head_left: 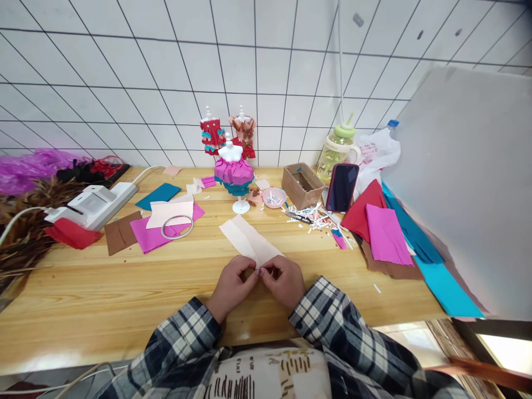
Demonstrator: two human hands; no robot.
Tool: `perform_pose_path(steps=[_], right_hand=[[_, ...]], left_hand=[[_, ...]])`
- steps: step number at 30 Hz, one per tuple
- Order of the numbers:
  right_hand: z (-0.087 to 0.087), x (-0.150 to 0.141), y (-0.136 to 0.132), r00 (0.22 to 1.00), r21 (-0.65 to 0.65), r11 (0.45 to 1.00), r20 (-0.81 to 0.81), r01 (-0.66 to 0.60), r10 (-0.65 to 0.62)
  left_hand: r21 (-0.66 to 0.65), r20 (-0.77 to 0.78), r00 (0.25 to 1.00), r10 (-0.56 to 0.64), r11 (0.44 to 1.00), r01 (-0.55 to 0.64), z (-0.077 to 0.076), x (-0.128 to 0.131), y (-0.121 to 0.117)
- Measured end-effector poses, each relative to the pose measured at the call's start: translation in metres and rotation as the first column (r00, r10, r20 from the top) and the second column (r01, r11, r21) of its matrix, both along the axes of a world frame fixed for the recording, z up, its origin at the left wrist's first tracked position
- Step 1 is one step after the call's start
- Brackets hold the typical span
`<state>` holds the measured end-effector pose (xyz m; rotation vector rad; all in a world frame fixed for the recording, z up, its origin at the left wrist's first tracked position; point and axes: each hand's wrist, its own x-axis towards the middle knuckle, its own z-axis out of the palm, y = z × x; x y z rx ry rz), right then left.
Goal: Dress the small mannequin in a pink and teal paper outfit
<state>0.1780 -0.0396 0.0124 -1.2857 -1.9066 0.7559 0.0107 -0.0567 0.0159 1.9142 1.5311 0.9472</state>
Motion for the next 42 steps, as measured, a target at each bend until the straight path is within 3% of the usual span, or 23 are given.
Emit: perform_pose_path(steps=[6, 12, 22, 42], right_hand=[[-0.0035, -0.0004, -0.0008, 0.998, 0.007, 1.0, -0.07, 0.003, -0.002], [-0.0028, 0.0019, -0.0023, 0.993, 0.098, 0.989, -0.028, -0.111, 0.114], [-0.0095, 0.0019, 0.0001, 0.994, 0.09, 0.99, 0.011, -0.113, 0.112], [-0.0054, 0.0044, 0.0013, 0.993, 0.082, 0.991, 0.058, -0.103, 0.098]], left_hand=[[-0.009, 0.025, 1.0, -0.002, 1.0, 0.002, -0.0004, -0.0014, 0.0003], [-0.06, 0.075, 0.995, 0.063, 0.997, -0.058, -0.0043, -0.0038, 0.001], [-0.093, 0.1, 0.992, 0.072, 0.994, -0.063, -0.0087, -0.0031, 0.003], [-0.105, 0.101, 0.994, 0.033, 0.994, -0.022, -0.0057, -0.0035, 0.0037]])
